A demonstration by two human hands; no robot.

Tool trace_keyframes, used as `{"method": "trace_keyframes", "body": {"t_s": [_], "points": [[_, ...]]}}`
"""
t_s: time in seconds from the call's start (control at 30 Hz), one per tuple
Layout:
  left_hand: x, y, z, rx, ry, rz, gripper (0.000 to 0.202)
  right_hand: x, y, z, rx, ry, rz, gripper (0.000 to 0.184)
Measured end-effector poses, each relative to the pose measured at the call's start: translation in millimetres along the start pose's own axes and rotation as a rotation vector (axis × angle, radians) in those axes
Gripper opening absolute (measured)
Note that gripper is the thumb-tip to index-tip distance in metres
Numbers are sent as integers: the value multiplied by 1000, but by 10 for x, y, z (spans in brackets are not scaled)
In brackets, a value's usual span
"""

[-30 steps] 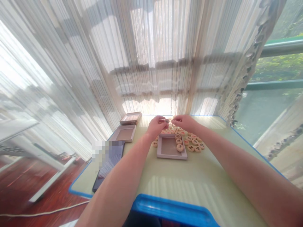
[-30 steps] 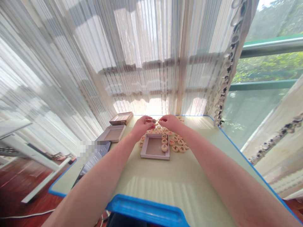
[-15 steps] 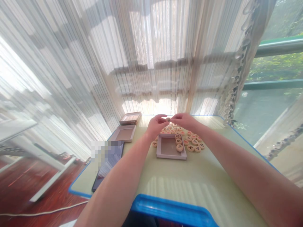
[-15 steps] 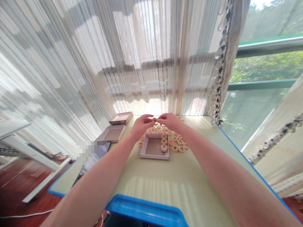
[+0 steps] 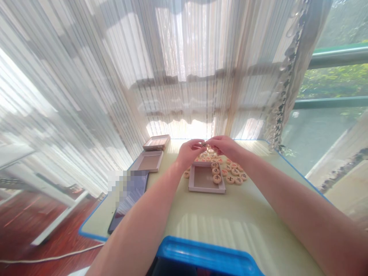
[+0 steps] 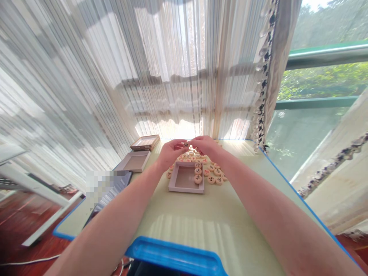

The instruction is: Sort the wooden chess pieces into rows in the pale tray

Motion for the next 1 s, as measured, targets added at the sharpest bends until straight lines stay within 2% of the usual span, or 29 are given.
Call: {"method": "trace_keyframes", "body": {"t_s": [0.27, 0.47, 0.6, 0.7, 0.87, 1.0], "points": [[-111, -3, 13, -9, -119, 198, 33, 28, 14, 3, 19, 43, 13, 22], [-250, -96, -8, 43, -206, 261, 18, -60, -64, 25, 167, 42, 80, 16], [-224, -50, -8, 24, -169, 290, 11, -60, -62, 4, 195, 34, 196, 17], [-196, -47, -2, 34, -161, 295, 12, -65, -101, 1, 227, 28, 198, 12], [-147, -42, -11, 28, -144, 332, 13, -140, -133, 66, 193, 12, 197, 8], [-91, 29, -4, 7, -94, 392, 16, -140, -65, 87, 124, 17, 173, 8]]}}
Point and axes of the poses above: each hand's wrist, its own z-axis towards the middle knuckle, its own y-axis out of the back of the hand, x = y × z, the point moved 10 cm from there along z, towards the middle knuckle, and after that the axes turned 11 degrees about -y, right-handed, at the moved point
